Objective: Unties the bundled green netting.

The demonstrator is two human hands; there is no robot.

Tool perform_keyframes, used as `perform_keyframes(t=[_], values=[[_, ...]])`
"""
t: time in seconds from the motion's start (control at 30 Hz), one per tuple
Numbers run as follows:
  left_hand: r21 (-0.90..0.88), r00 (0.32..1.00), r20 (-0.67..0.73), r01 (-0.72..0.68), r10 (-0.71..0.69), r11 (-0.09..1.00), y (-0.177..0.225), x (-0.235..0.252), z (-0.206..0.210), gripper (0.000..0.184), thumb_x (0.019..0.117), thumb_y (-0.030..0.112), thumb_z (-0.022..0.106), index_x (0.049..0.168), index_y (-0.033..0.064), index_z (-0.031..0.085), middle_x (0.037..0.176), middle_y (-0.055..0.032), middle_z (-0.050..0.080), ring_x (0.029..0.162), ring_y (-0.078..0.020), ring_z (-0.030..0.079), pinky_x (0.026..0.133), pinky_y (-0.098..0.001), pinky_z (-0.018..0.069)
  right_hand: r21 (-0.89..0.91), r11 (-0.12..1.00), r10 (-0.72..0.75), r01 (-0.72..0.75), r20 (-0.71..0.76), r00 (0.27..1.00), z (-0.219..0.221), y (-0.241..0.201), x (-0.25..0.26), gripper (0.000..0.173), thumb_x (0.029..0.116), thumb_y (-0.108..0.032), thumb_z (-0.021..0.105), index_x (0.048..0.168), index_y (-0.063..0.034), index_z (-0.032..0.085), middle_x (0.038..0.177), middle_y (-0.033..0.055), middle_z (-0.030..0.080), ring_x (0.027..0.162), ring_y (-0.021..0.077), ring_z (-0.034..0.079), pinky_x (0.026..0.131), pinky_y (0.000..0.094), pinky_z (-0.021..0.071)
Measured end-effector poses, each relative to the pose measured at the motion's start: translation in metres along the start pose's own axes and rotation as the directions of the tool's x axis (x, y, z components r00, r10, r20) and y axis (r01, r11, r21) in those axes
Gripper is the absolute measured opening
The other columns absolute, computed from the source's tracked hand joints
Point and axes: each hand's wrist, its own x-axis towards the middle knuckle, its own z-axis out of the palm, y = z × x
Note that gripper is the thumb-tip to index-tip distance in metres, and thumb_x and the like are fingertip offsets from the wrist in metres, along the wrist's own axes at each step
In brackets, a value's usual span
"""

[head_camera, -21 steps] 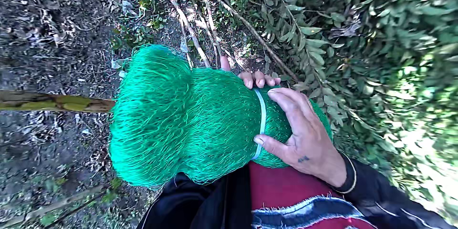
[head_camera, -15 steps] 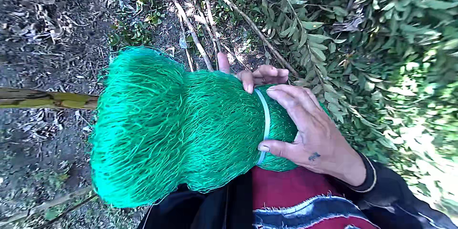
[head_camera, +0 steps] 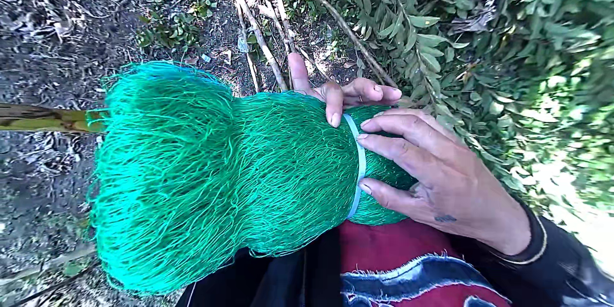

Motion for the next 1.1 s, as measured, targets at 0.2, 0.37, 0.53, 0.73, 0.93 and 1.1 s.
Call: perform_keyframes(t=[0.2, 0.37, 0.53, 0.73, 0.93, 1.1], values=[[-0.039, 0.993, 0.061, -0.098, 0.1, 0.994, -0.015, -0.004, -0.016, 0.049, 0.1062, 0.046, 0.037, 0.147, 0.03, 0.058, 0.115, -0.016, 0.076, 0.12, -0.0497, 0.065, 0.108, -0.0687, 0.0448, -0.137, 0.977, -0.146, 0.164, 0.128, 0.981, -0.015, 0.01, 0.019, 0.028, 0.1013, -0.027, 0.063, 0.114, -0.0067, 0.076, 0.112, 0.0077, 0.072, 0.11, 0.0212, 0.067, 0.091, 0.0322, 0.0571], [-0.158, 0.966, 0.133, 0.241, -0.221, 0.958, -0.005, -0.004, -0.031, 0.096, 0.0956, 0.078, 0.017, 0.098, 0.0037, 0.078, 0.116, -0.0182, 0.075, 0.114, -0.0294, 0.07, 0.107, -0.045, 0.0482, -0.045, 0.977, -0.205, 0.21, 0.096, 0.974, -0.016, 0.021, 0.028, 0.019, 0.0999, -0.018, 0.062, 0.1, -0.0051, 0.075, 0.096, 0.007, 0.071, 0.097, 0.0201, 0.068, 0.083, 0.0328, 0.0579], [-0.083, 0.939, 0.211, 0.296, -0.273, 0.952, 0.0, -0.021, -0.065, 0.111, 0.0804, 0.095, 0.01, 0.107, 0.0096, 0.076, 0.137, -0.0216, 0.064, 0.139, -0.0418, 0.051, 0.118, -0.0593, 0.0363, 0.078, 0.993, -0.089, 0.088, 0.009, 0.996, 0.003, -0.002, 0.001, 0.028, 0.0987, -0.03, 0.069, 0.115, -0.0075, 0.072, 0.12, 0.0103, 0.07, 0.126, 0.0257, 0.059, 0.108, 0.0409, 0.0504], [0.017, 0.935, 0.327, 0.144, -0.141, 0.989, -0.014, -0.017, -0.076, 0.101, 0.0879, 0.087, 0.011, 0.109, 0.013, 0.076, 0.128, -0.0175, 0.069, 0.128, -0.0362, 0.061, 0.11, -0.0554, 0.0439, 0.156, 0.988, -0.02, 0.023, -0.016, 1.0, 0.01, -0.005, -0.001, 0.024, 0.0954, -0.027, 0.07, 0.11, -0.0084, 0.07, 0.117, 0.0076, 0.067, 0.127, 0.0211, 0.056, 0.107, 0.0343, 0.0483], [0.032, 0.959, 0.174, 0.222, -0.224, 0.974, -0.01, -0.012, -0.055, 0.109, 0.0861, 0.089, 0.005, 0.101, 0.0083, 0.076, 0.122, -0.0212, 0.071, 0.125, -0.0399, 0.062, 0.11, -0.058, 0.0439, 0.098, 0.995, -0.016, 0.008, 0.088, 0.996, 0.002, -0.005, 0.003, 0.022, 0.0985, -0.029, 0.065, 0.108, -0.0091, 0.067, 0.114, 0.0071, 0.063, 0.124, 0.0225, 0.054, 0.105, 0.034, 0.046], [-0.084, 0.968, 0.125, 0.23, -0.219, 0.97, -0.005, -0.014, -0.054, 0.108, 0.084, 0.091, 0.008, 0.098, 0.0095, 0.078, 0.12, -0.0191, 0.072, 0.124, -0.039, 0.063, 0.111, -0.0582, 0.0423, 0.098, 0.995, -0.016, 0.001, 0.146, 0.989, 0.004, 0.001, 0.004, 0.019, 0.1036, -0.03, 0.059, 0.097, -0.0135, 0.066, 0.102, 0.004, 0.062, 0.122, 0.0254, 0.053, 0.11, 0.0445, 0.0389]])
